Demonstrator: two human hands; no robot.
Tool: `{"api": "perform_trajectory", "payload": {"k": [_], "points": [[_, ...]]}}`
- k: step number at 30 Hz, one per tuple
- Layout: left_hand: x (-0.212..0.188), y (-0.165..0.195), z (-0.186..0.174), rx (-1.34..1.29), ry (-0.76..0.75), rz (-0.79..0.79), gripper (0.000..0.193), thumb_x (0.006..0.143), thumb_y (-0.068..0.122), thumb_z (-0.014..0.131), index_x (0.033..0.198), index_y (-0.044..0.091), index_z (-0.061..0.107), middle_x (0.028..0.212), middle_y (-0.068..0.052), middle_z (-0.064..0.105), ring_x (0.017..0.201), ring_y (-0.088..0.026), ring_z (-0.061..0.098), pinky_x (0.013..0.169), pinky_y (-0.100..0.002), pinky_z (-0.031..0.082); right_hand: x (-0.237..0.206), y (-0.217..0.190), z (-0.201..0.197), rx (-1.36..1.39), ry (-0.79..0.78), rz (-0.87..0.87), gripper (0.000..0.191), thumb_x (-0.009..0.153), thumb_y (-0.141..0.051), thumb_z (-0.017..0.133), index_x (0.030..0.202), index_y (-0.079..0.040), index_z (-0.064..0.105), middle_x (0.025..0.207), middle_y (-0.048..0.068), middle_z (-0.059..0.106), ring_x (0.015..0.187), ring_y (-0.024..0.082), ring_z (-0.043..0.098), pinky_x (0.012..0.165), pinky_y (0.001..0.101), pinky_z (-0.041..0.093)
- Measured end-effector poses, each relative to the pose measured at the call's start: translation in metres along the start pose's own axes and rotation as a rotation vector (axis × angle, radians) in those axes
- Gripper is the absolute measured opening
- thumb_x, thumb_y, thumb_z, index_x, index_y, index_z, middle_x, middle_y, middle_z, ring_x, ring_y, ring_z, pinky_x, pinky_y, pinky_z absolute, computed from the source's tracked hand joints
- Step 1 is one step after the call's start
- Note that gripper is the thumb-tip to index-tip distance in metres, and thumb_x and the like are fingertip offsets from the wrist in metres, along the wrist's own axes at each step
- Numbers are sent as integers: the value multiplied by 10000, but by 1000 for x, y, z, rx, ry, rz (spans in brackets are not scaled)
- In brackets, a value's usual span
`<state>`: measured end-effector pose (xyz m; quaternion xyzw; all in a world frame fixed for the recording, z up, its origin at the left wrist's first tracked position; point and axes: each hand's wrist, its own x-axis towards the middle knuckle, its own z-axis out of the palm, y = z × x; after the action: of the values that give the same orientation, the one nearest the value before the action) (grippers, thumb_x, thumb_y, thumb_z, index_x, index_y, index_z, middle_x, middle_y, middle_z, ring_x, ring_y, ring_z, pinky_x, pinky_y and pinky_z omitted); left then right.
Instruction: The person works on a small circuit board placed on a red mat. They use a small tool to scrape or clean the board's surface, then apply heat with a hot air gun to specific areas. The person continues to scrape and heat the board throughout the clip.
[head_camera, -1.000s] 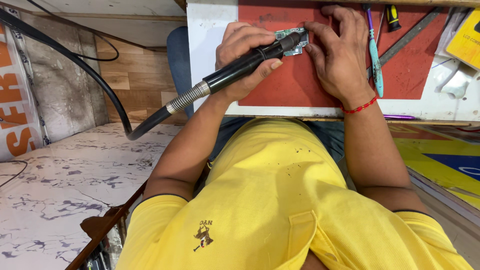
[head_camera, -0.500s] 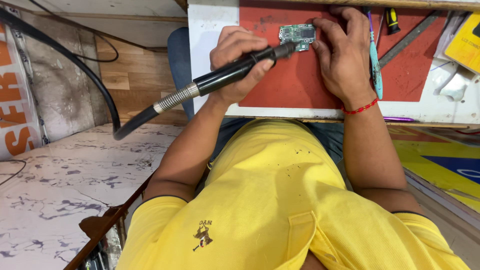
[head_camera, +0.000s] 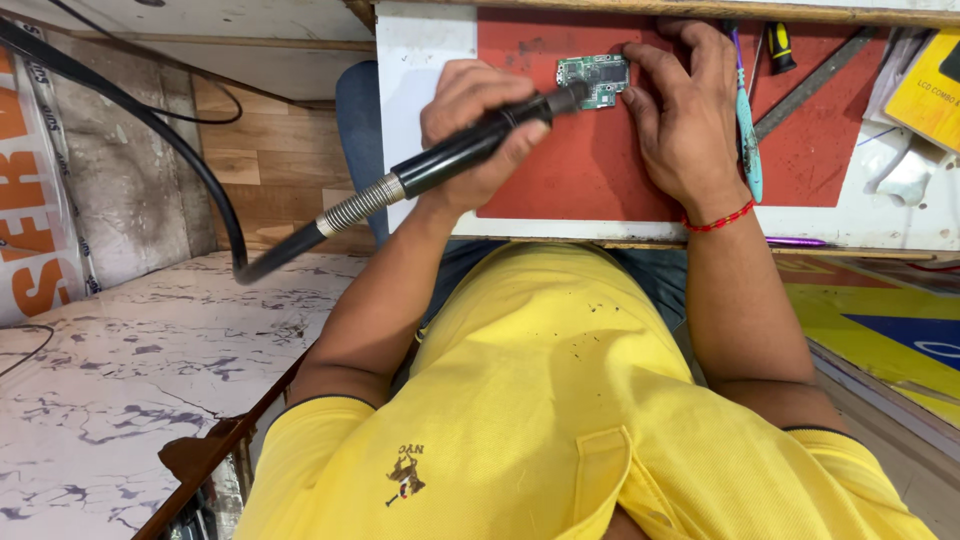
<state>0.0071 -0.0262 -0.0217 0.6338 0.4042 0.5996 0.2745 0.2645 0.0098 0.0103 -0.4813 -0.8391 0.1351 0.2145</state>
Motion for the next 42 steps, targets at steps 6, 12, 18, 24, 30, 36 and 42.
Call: {"api": "perform_trajectory", "payload": {"k": [6,12,18,24,30,36,42], "points": [[-1,-1,0,-1,29,25,314,933,330,806,1048,51,719,944,-77,734,1006,-206,639,940,-330,538,1,1,1,5,3,4,364,985,-45,783,1334,-71,684,1406,177,508,1374,387,461,1189,479,393],[-2,2,-2,31,-22,14,325,912,327,806,1039,38,728,963,-79,732,1030,-226,637,987,-363,521,1,0,1,5,10,8,364,975,-46,785,1325,-65,687,1394,183,512,1350,393,469,1168,480,408],[-3,6,-3,2,92,-61,304,932,310,800,1019,30,720,965,-90,717,1015,-221,629,964,-351,520,2,-3,-1,7,7,21,352,970,-61,792,1307,-62,691,1422,185,519,1325,398,476,1142,488,413],[-6,8,-3,51,162,-179,304,934,305,787,1053,31,734,938,-64,705,982,-201,625,926,-349,528,1,-3,-1,7,6,18,345,976,-71,791,1307,-69,692,1389,181,521,1326,395,481,1144,489,414],[-8,11,-5,6,145,-134,332,954,347,777,1075,45,711,997,-87,713,1015,-199,623,946,-345,530,-2,-3,-1,-14,4,4,360,969,-51,776,1319,-73,691,1388,184,514,1344,399,462,1165,494,397],[-7,11,-2,49,47,-88,326,940,351,793,1050,49,733,961,-74,725,1016,-209,647,969,-367,538,-2,-4,-2,-9,-10,20,344,980,-74,800,1309,-77,697,1419,177,512,1343,397,454,1164,496,387],[-8,5,-1,-23,-18,-28,302,923,338,800,1038,67,731,946,-58,741,995,-200,648,953,-350,536,-2,-3,-1,2,-8,16,367,968,-56,788,1320,-84,689,1431,167,508,1355,389,455,1177,492,393]]}}
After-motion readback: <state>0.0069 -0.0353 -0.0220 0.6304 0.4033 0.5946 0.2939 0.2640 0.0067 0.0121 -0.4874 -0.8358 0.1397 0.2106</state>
